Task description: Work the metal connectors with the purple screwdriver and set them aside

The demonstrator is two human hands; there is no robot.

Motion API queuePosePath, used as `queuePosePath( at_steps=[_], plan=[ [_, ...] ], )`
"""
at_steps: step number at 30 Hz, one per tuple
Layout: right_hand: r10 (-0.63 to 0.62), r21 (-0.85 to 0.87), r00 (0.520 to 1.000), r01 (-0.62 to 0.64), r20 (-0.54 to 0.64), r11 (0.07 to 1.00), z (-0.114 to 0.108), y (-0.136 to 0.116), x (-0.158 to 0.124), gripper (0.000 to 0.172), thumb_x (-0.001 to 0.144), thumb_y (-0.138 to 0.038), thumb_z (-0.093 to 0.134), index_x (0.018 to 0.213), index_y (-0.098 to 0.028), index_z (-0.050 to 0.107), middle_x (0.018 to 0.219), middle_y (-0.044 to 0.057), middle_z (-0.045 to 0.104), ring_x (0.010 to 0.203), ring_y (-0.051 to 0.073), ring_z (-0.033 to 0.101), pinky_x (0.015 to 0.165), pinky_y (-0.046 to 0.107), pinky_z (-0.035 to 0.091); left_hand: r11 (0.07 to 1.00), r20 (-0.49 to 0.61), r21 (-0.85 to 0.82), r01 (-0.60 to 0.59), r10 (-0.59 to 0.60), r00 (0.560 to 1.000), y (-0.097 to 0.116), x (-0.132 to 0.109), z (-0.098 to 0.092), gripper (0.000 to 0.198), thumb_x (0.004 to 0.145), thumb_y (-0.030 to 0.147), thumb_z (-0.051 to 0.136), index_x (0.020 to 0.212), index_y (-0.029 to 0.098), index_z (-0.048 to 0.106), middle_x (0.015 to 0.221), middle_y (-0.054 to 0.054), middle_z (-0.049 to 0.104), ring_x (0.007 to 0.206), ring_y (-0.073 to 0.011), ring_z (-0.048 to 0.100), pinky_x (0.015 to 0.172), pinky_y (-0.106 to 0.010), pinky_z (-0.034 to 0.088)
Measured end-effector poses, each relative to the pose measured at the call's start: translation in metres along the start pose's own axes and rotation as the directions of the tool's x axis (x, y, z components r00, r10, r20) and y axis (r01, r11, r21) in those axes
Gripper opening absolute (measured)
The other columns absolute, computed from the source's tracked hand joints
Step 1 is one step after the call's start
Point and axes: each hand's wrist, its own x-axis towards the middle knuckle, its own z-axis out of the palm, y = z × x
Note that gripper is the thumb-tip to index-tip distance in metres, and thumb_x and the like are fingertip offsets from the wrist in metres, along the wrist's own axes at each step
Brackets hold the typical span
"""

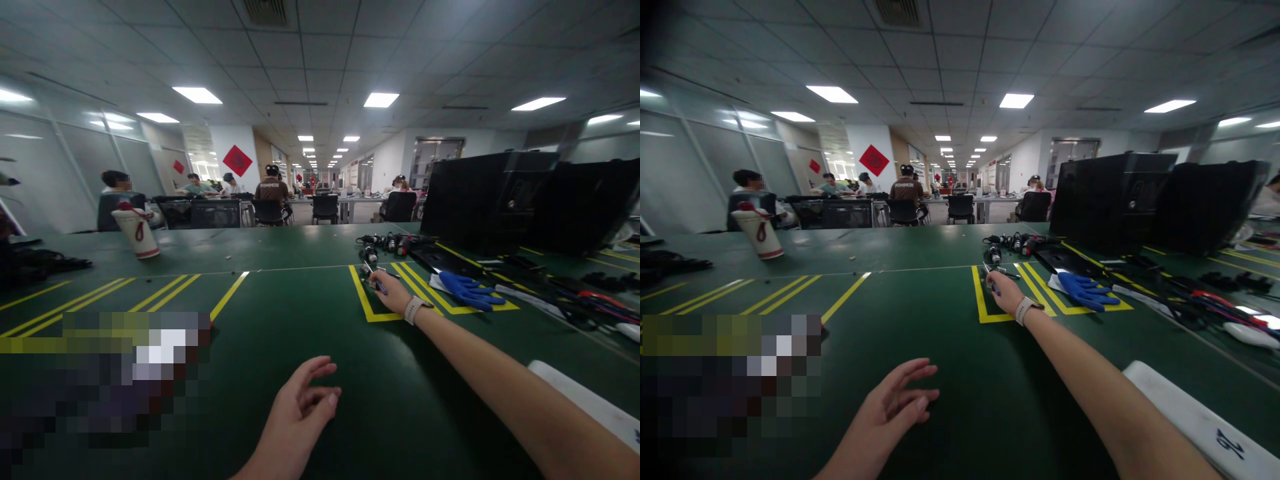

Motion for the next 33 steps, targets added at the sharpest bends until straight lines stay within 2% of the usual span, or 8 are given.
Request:
queuePosePath(
  at_steps=[5, 8, 12, 16, 22, 26, 28, 33],
  plan=[
    [0.164, -0.074, 0.986, -0.161, 0.032, 0.984, -0.01, 0.019, 0.005, 0.027, 0.088, -0.028, 0.052, 0.112, -0.015, 0.053, 0.11, 0.007, 0.056, 0.092, 0.02, 0.059, 0.077, 0.039, 0.05, 1.0, 0.011, 0.025, -0.009, 0.009, 1.0, 0.0, 0.001, 0.0, 0.042, 0.071, 0.024, 0.061, 0.111, 0.019, 0.051, 0.12, -0.012, 0.055, 0.093, -0.0234, 0.063, 0.078, -0.038, 0.05],
    [0.315, -0.131, 0.949, -0.312, 0.002, 0.941, -0.016, 0.033, 0.019, 0.028, 0.089, -0.028, 0.051, 0.113, -0.016, 0.052, 0.113, 0.008, 0.055, 0.094, 0.02, 0.058, 0.079, 0.04, 0.049, 0.999, 0.01, 0.034, 0.008, -0.008, 1.0, 0.003, 0.0, 0.001, 0.042, 0.07, 0.023, 0.062, 0.11, 0.019, 0.052, 0.118, -0.012, 0.057, 0.092, -0.0237, 0.063, 0.078, -0.038, 0.05],
    [0.444, -0.17, 0.894, -0.43, 0.054, 0.887, -0.014, 0.05, 0.042, 0.026, 0.088, -0.028, 0.052, 0.112, -0.017, 0.053, 0.113, 0.008, 0.056, 0.094, 0.02, 0.058, 0.078, 0.039, 0.05, 0.999, 0.021, 0.037, 0.024, -0.025, 0.999, 0.005, -0.002, 0.001, 0.04, 0.071, 0.023, 0.061, 0.11, 0.02, 0.053, 0.117, -0.011, 0.058, 0.093, -0.0235, 0.063, 0.079, -0.038, 0.05],
    [0.464, -0.151, 0.882, -0.449, 0.085, 0.881, -0.012, 0.058, 0.051, 0.026, 0.088, -0.027, 0.052, 0.112, -0.017, 0.053, 0.113, 0.007, 0.055, 0.095, 0.02, 0.058, 0.079, 0.038, 0.05, 0.999, 0.016, 0.05, 0.023, -0.024, 1.0, 0.006, -0.002, -0.001, 0.038, 0.07, 0.023, 0.062, 0.108, 0.02, 0.055, 0.114, -0.01, 0.061, 0.091, -0.0233, 0.064, 0.08, -0.037, 0.05],
    [0.379, -0.021, 0.925, -0.379, 0.008, 0.925, -0.035, 0.052, 0.029, 0.027, 0.088, -0.028, 0.052, 0.112, -0.016, 0.053, 0.112, 0.008, 0.056, 0.094, 0.02, 0.058, 0.078, 0.039, 0.05, 0.999, 0.037, 0.047, 0.029, -0.03, 0.999, 0.005, 0.001, -0.001, 0.038, 0.071, 0.023, 0.062, 0.108, 0.019, 0.055, 0.112, -0.011, 0.061, 0.091, -0.0232, 0.063, 0.08, -0.037, 0.049],
    [0.252, 0.152, 0.965, -0.24, -0.067, 0.959, -0.043, 0.011, 0.004, 0.02, 0.087, -0.026, 0.054, 0.102, -0.013, 0.056, 0.101, 0.005, 0.058, 0.086, 0.018, 0.059, 0.074, 0.037, 0.05, 0.999, 0.041, 0.048, 0.005, -0.007, 0.999, 0.001, 0.002, 0.0, 0.037, 0.071, 0.027, 0.062, 0.107, 0.02, 0.057, 0.113, -0.011, 0.06, 0.091, -0.0248, 0.063, 0.077, -0.039, 0.049],
    [0.172, 0.274, 0.982, -0.143, -0.083, 0.951, -0.037, -0.026, -0.011, 0.012, 0.08, -0.02, 0.061, 0.087, -0.014, 0.054, 0.087, 0.003, 0.059, 0.079, 0.017, 0.057, 0.071, 0.033, 0.049, 0.998, 0.026, 0.057, -0.027, 0.025, 0.999, 0.0, 0.002, -0.001, 0.04, 0.072, 0.031, 0.062, 0.11, 0.021, 0.056, 0.117, -0.012, 0.058, 0.097, -0.0268, 0.06, 0.076, -0.039, 0.05],
    [-0.032, 0.561, 0.998, 0.057, -0.053, 0.826, -0.012, -0.132, -0.054, 0.016, 0.076, -0.016, 0.06, 0.079, -0.02, 0.045, 0.081, -0.001, 0.058, 0.073, 0.013, 0.057, 0.065, 0.024, 0.048, 0.961, -0.037, 0.174, -0.214, 0.223, 0.974, 0.01, 0.002, -0.005, 0.06, 0.071, 0.033, 0.065, 0.125, 0.022, 0.041, 0.132, -0.014, 0.045, 0.114, -0.0293, 0.049, 0.08, -0.037, 0.049]
  ],
)
